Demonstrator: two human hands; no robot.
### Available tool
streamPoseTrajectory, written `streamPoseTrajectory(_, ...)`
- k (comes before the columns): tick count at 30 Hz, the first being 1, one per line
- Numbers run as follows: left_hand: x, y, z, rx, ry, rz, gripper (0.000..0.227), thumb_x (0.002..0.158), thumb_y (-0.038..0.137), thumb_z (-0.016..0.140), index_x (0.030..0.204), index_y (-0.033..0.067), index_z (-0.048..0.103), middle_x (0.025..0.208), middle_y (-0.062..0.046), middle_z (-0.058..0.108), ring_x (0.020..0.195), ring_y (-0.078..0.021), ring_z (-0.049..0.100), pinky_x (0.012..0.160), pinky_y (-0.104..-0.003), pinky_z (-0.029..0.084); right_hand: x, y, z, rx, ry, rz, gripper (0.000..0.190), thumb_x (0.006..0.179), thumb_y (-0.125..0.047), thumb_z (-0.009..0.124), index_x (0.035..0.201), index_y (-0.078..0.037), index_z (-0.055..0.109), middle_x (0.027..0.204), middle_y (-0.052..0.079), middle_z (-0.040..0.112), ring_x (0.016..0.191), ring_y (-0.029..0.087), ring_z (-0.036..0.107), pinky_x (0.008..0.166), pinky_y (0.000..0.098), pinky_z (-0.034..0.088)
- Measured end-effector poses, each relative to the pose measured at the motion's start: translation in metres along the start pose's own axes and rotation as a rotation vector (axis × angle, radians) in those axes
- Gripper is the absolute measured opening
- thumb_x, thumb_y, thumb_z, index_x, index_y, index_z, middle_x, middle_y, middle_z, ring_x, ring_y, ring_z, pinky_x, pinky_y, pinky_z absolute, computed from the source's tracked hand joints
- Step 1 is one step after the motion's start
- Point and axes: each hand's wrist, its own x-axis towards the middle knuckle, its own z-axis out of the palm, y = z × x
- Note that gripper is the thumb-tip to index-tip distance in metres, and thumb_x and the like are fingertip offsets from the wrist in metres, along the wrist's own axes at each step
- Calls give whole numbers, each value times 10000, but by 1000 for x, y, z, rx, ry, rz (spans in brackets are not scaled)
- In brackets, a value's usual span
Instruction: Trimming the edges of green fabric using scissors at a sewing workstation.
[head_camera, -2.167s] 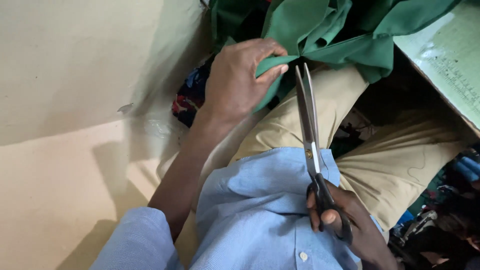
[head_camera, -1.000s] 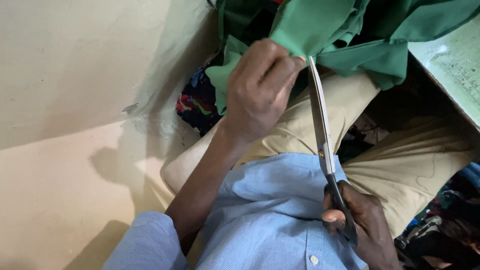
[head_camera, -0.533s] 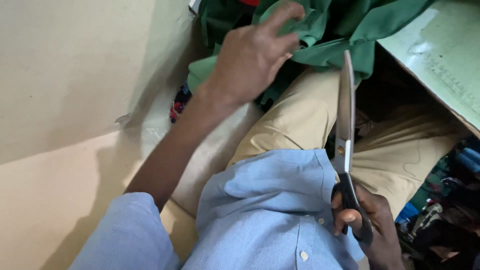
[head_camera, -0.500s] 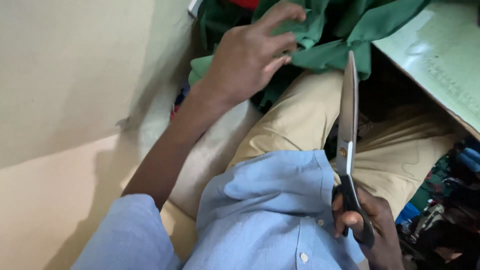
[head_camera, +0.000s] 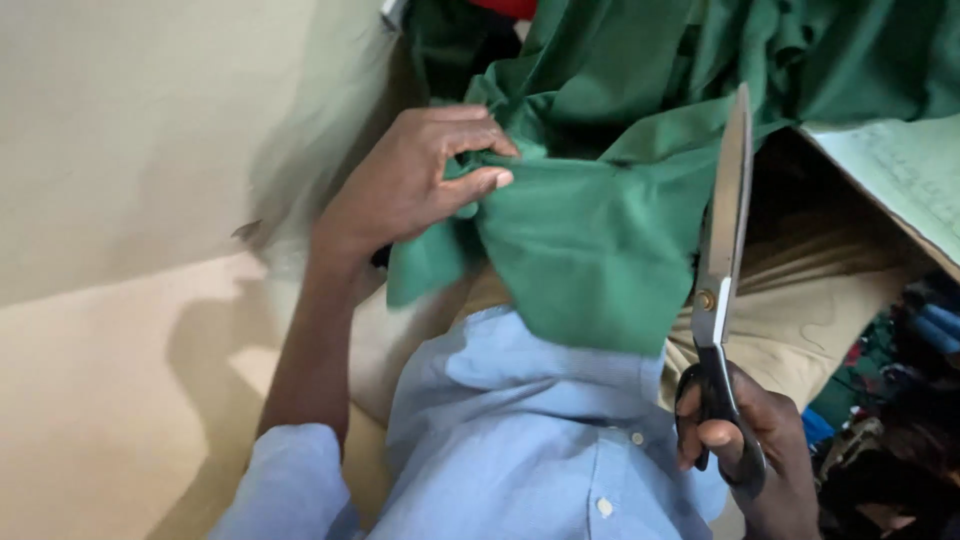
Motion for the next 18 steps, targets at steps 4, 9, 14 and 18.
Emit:
streamPoseTrajectory(4,-12,-22,4,27,114,-113,194,982,216,732,980,29,683,935,-41,520,751,-151,494,611,-295,409,9,1,0,-163,-126,78,572,854,-634,599,774,-77,701,491,18,654,481,115,596,470,271,469)
streamPoseTrajectory(9,-19,-28,11,-7,172,-98,184,927,65,745,941,34,564,1081,-86,567,952,-218,598,830,-351,481,21,-1,17,-209,-287,151,473,829,-562,671,739,-100,714,446,1,659,432,101,605,448,269,454)
streamPoseTrajectory(14,-27,-36,13,-289,179,-114,244,976,-7,624,1177,128,654,1161,-39,670,1121,-185,640,1015,-347,525,29,-8,30,-214,-377,147,422,834,-531,689,750,-118,710,435,1,639,382,98,611,435,270,500)
streamPoseTrajectory(18,-29,-43,24,-131,286,-144,81,979,-5,710,1024,44,664,979,-58,549,878,-178,545,713,-282,440,35,-9,34,-273,-438,74,418,891,-536,620,744,-148,675,445,-39,629,376,73,613,438,256,512)
